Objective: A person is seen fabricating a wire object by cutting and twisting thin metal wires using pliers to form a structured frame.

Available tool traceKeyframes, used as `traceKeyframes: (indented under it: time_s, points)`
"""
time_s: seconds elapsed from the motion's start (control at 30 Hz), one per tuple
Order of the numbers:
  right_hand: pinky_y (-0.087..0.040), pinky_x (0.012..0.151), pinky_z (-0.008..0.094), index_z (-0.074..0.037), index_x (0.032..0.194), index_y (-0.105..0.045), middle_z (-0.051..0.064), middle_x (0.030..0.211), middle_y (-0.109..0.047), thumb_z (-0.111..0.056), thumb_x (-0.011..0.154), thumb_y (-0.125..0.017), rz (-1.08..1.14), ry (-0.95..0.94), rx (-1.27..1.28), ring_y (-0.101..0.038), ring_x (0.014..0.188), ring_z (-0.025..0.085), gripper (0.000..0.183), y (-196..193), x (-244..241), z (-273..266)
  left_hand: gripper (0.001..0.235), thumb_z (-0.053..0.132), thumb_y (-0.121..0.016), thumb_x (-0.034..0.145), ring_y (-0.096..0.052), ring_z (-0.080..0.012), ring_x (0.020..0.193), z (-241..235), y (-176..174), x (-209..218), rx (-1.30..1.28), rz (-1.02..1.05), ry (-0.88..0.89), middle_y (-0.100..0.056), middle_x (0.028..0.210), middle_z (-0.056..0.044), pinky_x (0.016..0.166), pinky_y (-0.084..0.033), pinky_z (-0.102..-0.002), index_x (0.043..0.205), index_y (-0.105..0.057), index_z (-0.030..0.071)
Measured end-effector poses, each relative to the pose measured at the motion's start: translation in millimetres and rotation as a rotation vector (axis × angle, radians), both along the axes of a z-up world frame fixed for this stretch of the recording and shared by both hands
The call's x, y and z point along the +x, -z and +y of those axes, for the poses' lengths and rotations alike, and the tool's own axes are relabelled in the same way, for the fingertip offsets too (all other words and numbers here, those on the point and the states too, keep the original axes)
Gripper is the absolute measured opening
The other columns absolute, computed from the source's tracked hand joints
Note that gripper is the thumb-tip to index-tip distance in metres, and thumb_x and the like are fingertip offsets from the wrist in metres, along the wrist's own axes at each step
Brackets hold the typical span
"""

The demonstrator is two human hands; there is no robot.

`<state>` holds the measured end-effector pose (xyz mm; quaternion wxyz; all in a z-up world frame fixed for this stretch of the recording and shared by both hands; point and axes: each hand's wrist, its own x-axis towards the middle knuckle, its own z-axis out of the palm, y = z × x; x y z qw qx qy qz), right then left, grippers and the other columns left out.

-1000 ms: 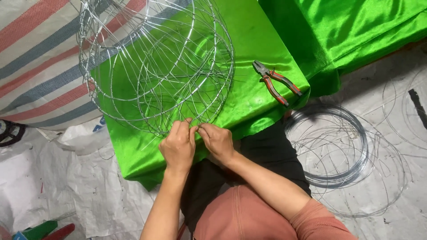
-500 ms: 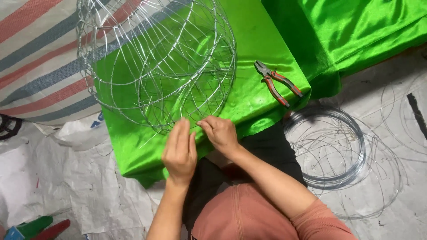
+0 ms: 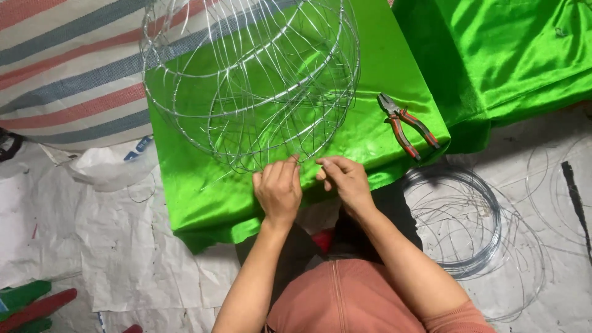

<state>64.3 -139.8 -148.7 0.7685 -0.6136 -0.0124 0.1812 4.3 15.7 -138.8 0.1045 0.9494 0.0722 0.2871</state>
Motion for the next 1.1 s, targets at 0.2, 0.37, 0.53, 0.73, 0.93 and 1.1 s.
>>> traceKeyframes:
  time_s: [0.2,0.37,0.53,0.73,0.93,1.1]
  points:
    - [-0.056,0.061,0.033,-0.003,0.134,-0.067,0.019,0.086,-0.076,-0.011,0.098,-0.068,-0.092,-0.072,-0.034,-0.070,0.061,0.019,0.037,25,-6,22,0.014,0.020,-0.071,0.097,-0.063,-0.0156,0.080,-10,-65,7,-0.143,0.075,0.000,-0.069,0.083,0.005,0.074,-0.041,-0.034,0.109,-0.076,0.018]
    - [-0.058,0.061,0.034,-0.005,0.135,-0.067,0.016,0.084,-0.076,-0.011,0.101,-0.065,-0.166,-0.088,-0.033,-0.072,0.062,0.019,0.035,6,6,39,0.015,0.026,-0.072,0.095,-0.063,-0.0158,0.084,-2,-64,9,-0.120,0.115,-0.004,-0.066,0.084,0.007,0.075,-0.040,-0.035,0.109,-0.076,0.024]
    - [-0.057,0.058,0.032,-0.003,0.127,-0.071,0.014,0.076,-0.074,-0.009,0.100,-0.065,-0.143,0.013,0.010,-0.070,0.060,0.019,0.028,17,-2,48,0.018,0.029,-0.074,0.094,-0.062,-0.0175,0.084,-7,-74,14,-0.159,0.195,-0.035,-0.067,0.083,0.005,0.076,-0.040,-0.037,0.111,-0.078,0.023]
    - [-0.056,0.056,0.028,-0.006,0.118,-0.077,0.011,0.067,-0.072,-0.014,0.100,-0.067,-0.112,0.053,0.016,-0.071,0.057,0.017,0.022,7,-5,44,0.015,0.043,-0.070,0.095,-0.064,-0.0172,0.083,-3,-64,19,-0.069,0.148,-0.035,-0.064,0.081,0.008,0.076,-0.041,-0.036,0.097,-0.076,0.029]
    - [-0.057,0.057,0.028,-0.010,0.112,-0.080,0.010,0.070,-0.074,-0.015,0.098,-0.069,-0.085,0.061,0.010,-0.071,0.058,0.015,0.018,-9,-4,33,0.012,0.036,-0.070,0.096,-0.067,-0.0153,0.081,-5,-61,18,-0.119,0.189,-0.053,-0.070,0.085,0.010,0.073,-0.041,-0.035,0.094,-0.077,0.026]
    - [-0.056,0.057,0.029,-0.008,0.111,-0.080,0.010,0.071,-0.072,-0.011,0.098,-0.067,-0.131,0.071,0.044,-0.067,0.059,0.014,0.019,-16,-6,30,0.013,0.030,-0.068,0.097,-0.068,-0.0166,0.084,-7,-68,17,-0.113,0.198,-0.037,-0.072,0.089,0.009,0.074,-0.041,-0.035,0.091,-0.076,0.022]
